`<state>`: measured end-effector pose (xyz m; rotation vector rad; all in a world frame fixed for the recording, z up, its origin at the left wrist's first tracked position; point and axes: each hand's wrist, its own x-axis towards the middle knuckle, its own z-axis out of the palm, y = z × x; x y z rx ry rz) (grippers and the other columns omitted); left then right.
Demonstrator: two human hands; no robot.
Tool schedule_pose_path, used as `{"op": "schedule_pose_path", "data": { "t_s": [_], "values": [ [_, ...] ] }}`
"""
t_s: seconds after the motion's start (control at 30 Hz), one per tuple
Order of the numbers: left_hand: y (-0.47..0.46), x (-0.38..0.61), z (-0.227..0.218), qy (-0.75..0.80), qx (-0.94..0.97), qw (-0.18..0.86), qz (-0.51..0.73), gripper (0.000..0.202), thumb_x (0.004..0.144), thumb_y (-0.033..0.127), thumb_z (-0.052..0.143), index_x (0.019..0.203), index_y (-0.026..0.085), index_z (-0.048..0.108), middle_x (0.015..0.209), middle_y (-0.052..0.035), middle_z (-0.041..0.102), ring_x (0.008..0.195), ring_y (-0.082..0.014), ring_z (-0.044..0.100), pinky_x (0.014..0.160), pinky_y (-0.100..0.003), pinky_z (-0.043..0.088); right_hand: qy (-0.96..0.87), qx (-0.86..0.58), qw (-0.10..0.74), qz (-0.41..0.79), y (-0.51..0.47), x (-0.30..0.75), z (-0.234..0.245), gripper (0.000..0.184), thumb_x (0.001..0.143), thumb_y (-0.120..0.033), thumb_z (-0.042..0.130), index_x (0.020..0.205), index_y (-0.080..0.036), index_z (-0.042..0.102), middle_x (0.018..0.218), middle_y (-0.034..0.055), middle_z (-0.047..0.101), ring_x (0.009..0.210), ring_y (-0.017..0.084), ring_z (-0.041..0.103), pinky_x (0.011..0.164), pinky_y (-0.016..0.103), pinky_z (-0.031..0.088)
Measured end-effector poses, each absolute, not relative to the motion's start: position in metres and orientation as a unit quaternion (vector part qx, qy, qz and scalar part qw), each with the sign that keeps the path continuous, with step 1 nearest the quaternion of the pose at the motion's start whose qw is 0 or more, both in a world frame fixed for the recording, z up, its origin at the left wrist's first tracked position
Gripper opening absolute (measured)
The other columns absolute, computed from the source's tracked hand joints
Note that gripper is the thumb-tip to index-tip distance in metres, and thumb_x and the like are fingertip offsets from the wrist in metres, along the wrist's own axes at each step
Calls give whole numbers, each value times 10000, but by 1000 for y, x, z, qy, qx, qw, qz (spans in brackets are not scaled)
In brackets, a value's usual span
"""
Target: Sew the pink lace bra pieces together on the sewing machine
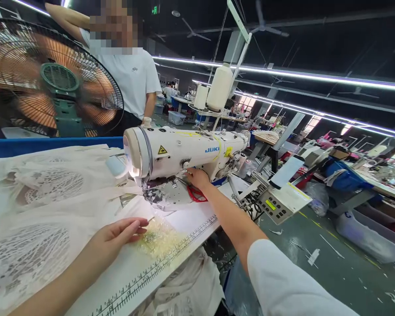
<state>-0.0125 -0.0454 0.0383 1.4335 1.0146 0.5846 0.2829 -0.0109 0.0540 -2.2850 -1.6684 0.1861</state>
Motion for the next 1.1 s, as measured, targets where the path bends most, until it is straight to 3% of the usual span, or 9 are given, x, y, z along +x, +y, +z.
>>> {"op": "schedule_pose_path", "data": {
  "t_s": [0.13, 0.23, 0.4, 0.47, 0.57, 0.77, 1.1],
  "values": [
    [-41, -13, 32, 452, 622, 595, 234, 662, 410, 794, 689, 818, 279, 774, 996, -77, 734, 1028, -323, 645, 979, -377, 494, -582, -802, 89, 105, -5, 288, 50, 289, 935, -331, 557, 1162, -153, 582, 1196, 95, 583, 1062, 218, 586, 919, 442, 495],
    [-39, -14, 28, 444, 630, 596, 225, 648, 434, 775, 707, 840, 275, 772, 1037, -70, 727, 1058, -328, 628, 978, -377, 493, -573, -806, 89, 116, -7, 295, 48, 314, 933, -328, 560, 1196, -156, 564, 1218, 99, 569, 1068, 223, 583, 914, 446, 499],
    [-40, -17, 29, 422, 644, 598, 224, 561, 516, 724, 725, 855, 279, 767, 1010, -44, 737, 1000, -304, 648, 963, -368, 495, -565, -802, 172, 90, -25, 295, 47, 346, 942, -315, 545, 1251, -159, 542, 1285, 113, 548, 1166, 249, 544, 997, 496, 439],
    [-41, -15, 31, 431, 639, 594, 230, 606, 455, 754, 729, 808, 263, 770, 977, -54, 744, 964, -306, 658, 928, -360, 516, -560, -794, 224, 68, -34, 292, 44, 368, 981, -268, 452, 1329, -152, 487, 1368, 130, 500, 1271, 242, 472, 1076, 479, 369],
    [-43, -10, 34, 460, 624, 586, 236, 663, 334, 784, 729, 733, 255, 767, 914, -54, 752, 953, -331, 662, 937, -390, 513, -561, -773, 290, 70, -41, 289, 35, 439, 998, -200, 326, 1426, -130, 395, 1461, 123, 422, 1367, 183, 371, 1146, 354, 289],
    [-44, -6, 39, 505, 613, 566, 220, 656, 237, 811, 662, 645, 304, 747, 868, -17, 751, 943, -330, 676, 975, -436, 492, -550, -734, 378, 125, -25, 296, 20, 471, 984, -263, 346, 1447, -192, 391, 1465, 40, 421, 1383, 154, 351, 1139, 297, 298],
    [-43, -9, 40, 476, 632, 585, 177, 707, 361, 816, 661, 779, 252, 740, 997, -64, 736, 1042, -303, 637, 1034, -414, 446, -530, -755, 353, 158, -17, 297, 9, 437, 981, -248, 411, 1400, -127, 442, 1443, 110, 438, 1354, 184, 400, 1142, 377, 300]
  ]
}}
